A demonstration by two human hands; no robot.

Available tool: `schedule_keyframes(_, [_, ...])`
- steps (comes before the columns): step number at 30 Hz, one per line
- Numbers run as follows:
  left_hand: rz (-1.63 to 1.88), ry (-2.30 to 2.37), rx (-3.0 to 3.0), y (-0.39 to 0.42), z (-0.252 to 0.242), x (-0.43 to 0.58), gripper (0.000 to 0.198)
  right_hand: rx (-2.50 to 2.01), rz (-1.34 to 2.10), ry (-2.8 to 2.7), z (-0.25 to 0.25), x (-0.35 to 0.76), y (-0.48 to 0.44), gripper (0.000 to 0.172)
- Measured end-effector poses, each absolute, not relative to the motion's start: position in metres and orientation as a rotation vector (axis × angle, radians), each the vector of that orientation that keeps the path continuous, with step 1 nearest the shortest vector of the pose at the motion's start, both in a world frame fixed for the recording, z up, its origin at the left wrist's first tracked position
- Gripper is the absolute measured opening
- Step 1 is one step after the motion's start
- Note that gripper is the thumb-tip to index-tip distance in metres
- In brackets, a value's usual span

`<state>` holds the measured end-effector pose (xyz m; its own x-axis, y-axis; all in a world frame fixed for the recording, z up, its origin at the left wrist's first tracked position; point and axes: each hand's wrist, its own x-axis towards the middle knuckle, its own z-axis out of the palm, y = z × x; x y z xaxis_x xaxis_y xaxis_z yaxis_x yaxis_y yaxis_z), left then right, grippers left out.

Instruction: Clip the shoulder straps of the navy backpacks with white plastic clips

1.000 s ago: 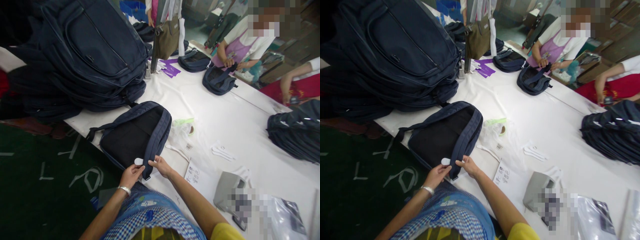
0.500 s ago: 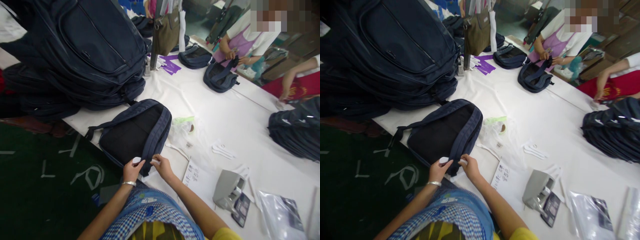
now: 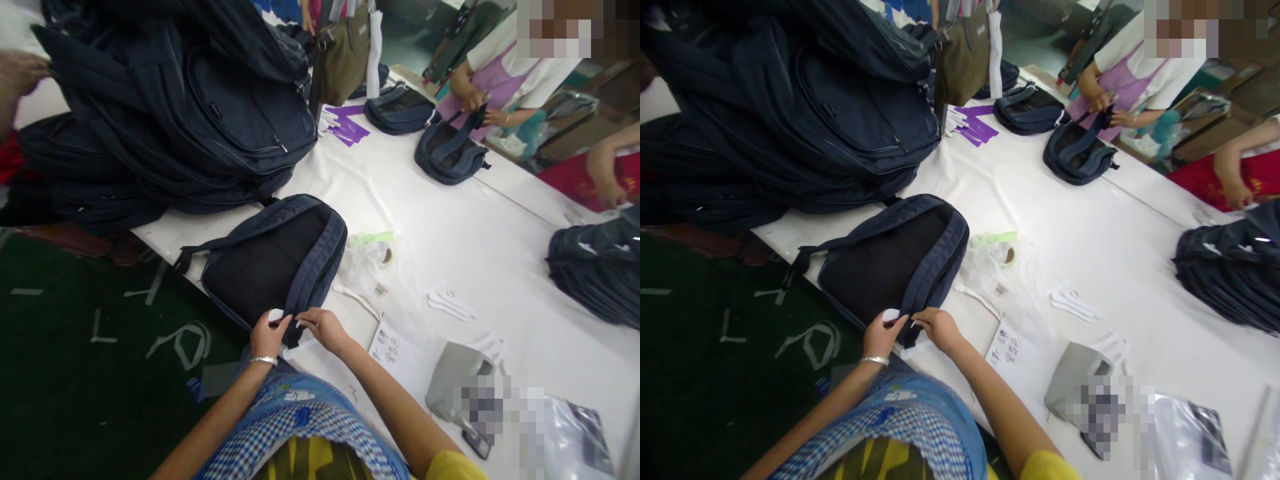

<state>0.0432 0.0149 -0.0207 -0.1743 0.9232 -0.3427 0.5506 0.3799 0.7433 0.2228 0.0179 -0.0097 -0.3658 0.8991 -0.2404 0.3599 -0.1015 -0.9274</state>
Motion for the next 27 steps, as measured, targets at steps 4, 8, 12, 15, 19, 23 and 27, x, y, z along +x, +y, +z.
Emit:
schedule_keyframes(4, [0.618,1.898,1.466,0.016,-0.021,0.042,0.024,-1.422,1.293,-1.735,-0.01,0.209,0.024,0.024])
schedule_keyframes(8, [0.609,1.857,1.471,0.018,-0.024,0.037,0.023,-1.417,1.476,-1.541,-0.023,0.191,0.025,0.029])
schedule_keyframes(12, [0.646,1.801,1.218,0.016,-0.022,0.031,0.03,-1.585,1.504,-1.351,-0.036,0.182,0.025,0.032])
schedule_keyframes(15, [0.664,1.742,1.123,0.014,-0.015,0.027,0.033,-1.606,1.498,-1.33,-0.038,0.181,0.025,0.031])
schedule_keyframes(19, [0.652,1.717,1.236,0.012,-0.005,0.026,0.031,-1.592,1.504,-1.339,-0.037,0.181,0.026,0.03])
schedule_keyframes(23, [0.646,1.703,1.255,0.012,0.002,0.028,0.027,-1.615,1.453,-1.359,-0.037,0.181,0.027,0.027])
schedule_keyframes(27, [0.652,1.681,1.274,0.011,0.006,0.028,0.027,-1.643,1.377,-1.436,-0.036,0.181,0.028,0.024])
